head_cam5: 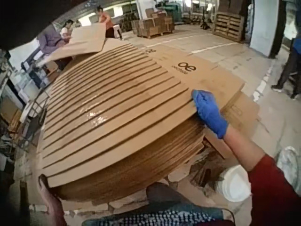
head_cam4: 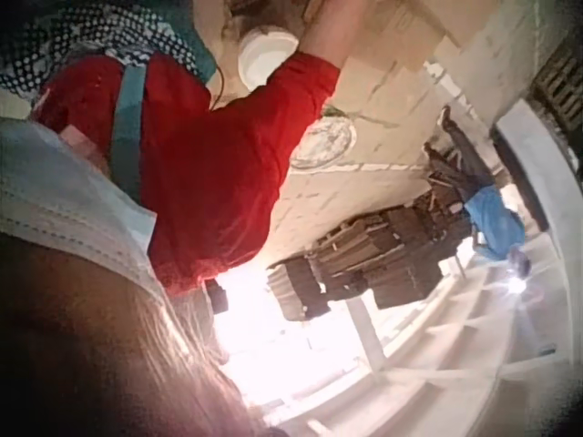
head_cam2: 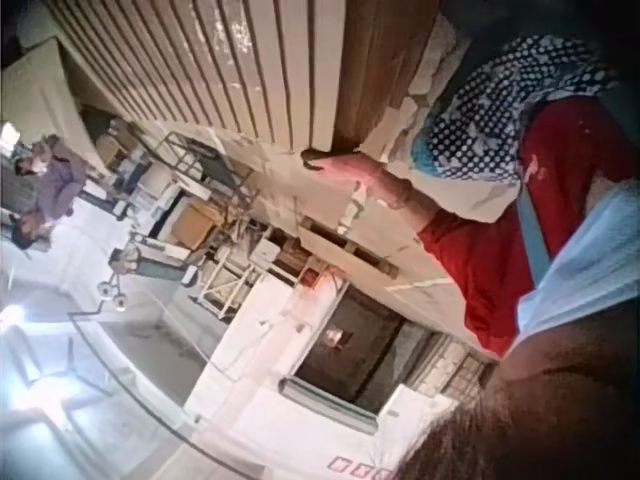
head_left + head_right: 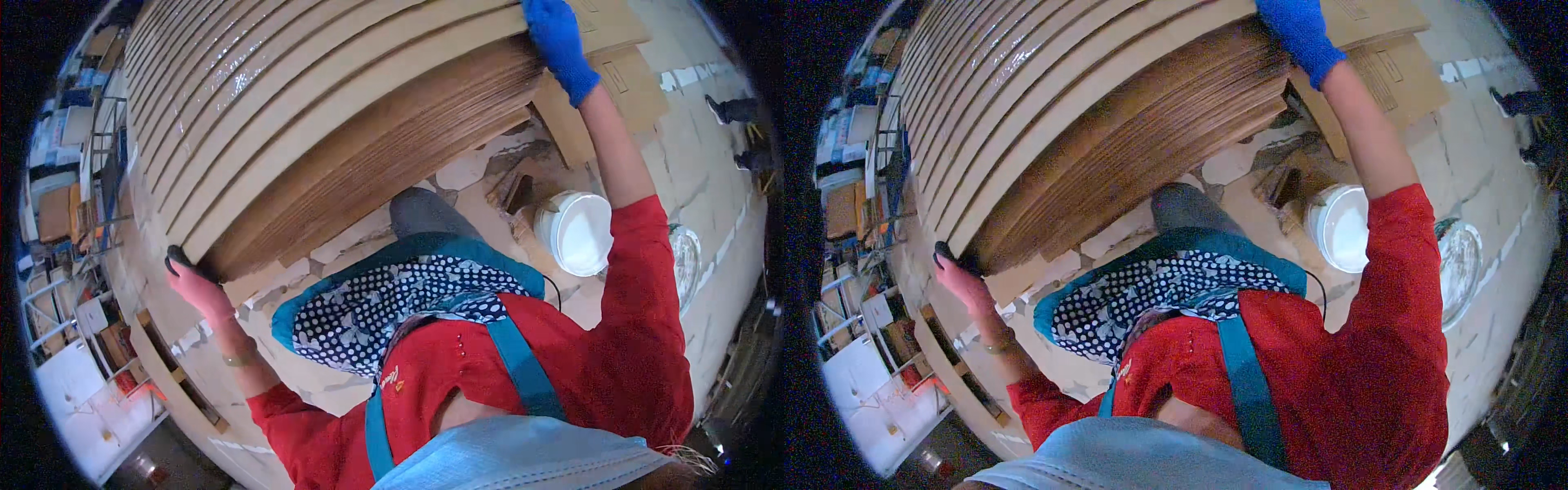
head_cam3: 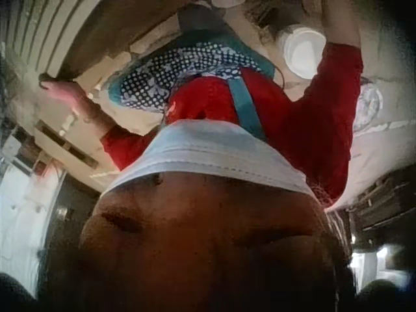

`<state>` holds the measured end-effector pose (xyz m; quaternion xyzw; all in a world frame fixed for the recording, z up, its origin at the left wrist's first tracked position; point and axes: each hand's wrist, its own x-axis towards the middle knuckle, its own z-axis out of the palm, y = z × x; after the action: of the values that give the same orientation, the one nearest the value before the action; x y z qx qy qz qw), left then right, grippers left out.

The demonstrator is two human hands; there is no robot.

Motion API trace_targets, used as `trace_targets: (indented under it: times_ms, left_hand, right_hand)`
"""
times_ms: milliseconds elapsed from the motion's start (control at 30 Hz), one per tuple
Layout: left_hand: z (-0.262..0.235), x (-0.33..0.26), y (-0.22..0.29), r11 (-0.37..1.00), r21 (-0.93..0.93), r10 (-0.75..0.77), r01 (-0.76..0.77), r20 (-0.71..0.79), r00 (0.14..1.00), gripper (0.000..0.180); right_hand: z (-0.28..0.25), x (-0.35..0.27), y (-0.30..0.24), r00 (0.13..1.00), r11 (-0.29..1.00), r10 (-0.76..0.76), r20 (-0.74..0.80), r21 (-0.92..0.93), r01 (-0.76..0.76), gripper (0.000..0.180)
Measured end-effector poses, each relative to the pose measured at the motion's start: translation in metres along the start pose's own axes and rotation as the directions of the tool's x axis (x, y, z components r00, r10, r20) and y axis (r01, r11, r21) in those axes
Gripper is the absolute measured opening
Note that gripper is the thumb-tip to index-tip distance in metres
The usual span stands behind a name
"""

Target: Apply glue to the surfaces of stacked corrugated cardboard pieces using a brush.

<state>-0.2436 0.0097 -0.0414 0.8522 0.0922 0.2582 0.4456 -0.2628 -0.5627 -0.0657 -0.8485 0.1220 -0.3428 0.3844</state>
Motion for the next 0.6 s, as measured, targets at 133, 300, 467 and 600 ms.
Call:
trace_targets:
  times_ms: [133, 300, 467, 600]
  left_hand:
    - [0.009, 0.019, -0.005, 0.788, 0.609, 0.049, -0.093, 0.088, 0.995, 0.032]
    - [0.002, 0.023, -0.027, 0.559, 0.792, 0.277, -0.244, 0.099, 0.956, 0.033]
    - [-0.008, 0.018, 0.011, 0.678, 0.717, 0.081, -0.160, 0.144, 0.986, 0.037]
    - [-0.052, 0.032, -0.009, 0.780, 0.624, -0.138, -0.055, 0.257, 0.957, 0.030]
  right_hand:
    - [0.018, 0.000, -0.029, 0.988, 0.920, -0.107, -0.115, -0.389, 0.054, 0.034]
    - [0.027, 0.003, -0.033, 0.996, 0.923, -0.068, -0.056, -0.382, 0.042, 0.037]
    - [0.016, 0.009, -0.021, 0.999, 0.966, 0.036, -0.006, -0.255, -0.036, 0.042]
    - [-0.001, 0.013, -0.007, 0.980, 0.984, 0.041, 0.193, -0.181, -0.005, 0.039]
